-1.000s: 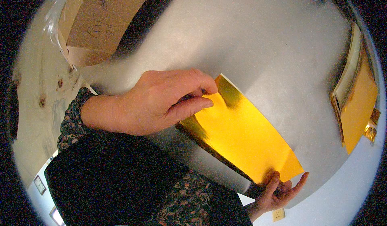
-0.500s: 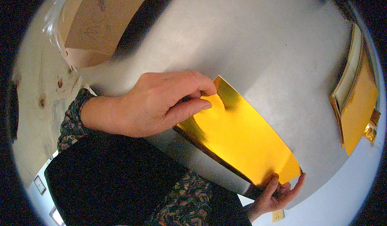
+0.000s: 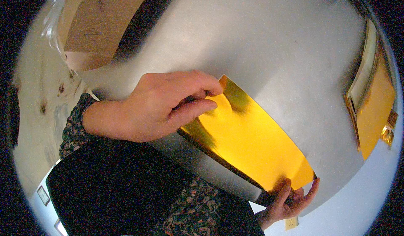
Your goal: The person folds a yellow sheet of paper into a small triangular packet on a table, then folds a larger yellow sheet in half. The person places the finished small packet among other similar packets on the table.
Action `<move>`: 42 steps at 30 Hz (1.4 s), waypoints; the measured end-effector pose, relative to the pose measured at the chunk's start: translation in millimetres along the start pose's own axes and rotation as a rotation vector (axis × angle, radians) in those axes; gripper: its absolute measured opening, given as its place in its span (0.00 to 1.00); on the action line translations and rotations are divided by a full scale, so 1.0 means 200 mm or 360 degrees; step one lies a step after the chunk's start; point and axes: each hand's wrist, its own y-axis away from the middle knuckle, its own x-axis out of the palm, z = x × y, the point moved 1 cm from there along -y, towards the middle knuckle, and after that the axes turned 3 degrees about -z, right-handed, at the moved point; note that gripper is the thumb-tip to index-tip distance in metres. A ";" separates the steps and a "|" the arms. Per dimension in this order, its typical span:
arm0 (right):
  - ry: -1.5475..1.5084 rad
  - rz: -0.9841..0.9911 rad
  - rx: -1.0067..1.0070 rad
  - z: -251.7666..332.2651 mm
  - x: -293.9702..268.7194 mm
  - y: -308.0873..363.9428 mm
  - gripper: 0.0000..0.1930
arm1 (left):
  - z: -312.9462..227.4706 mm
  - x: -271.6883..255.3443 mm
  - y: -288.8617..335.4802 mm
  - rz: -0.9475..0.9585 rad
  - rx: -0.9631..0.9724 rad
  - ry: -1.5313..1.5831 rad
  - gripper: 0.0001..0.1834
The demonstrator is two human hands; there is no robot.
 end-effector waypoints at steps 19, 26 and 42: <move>-0.0125 0.0150 -0.0224 -0.15 -0.05 -0.15 0.30 | -0.14 0.20 -0.04 0.0093 -0.0476 -0.0082 0.18; 0.0116 0.0292 -0.0499 -0.15 -0.08 -0.23 0.17 | -0.18 0.18 -0.05 0.0040 -0.0699 0.0032 0.18; 0.0084 0.0292 -0.0373 -0.18 -0.16 -0.27 0.09 | -0.22 0.26 -0.09 0.0066 -0.0728 -0.0043 0.18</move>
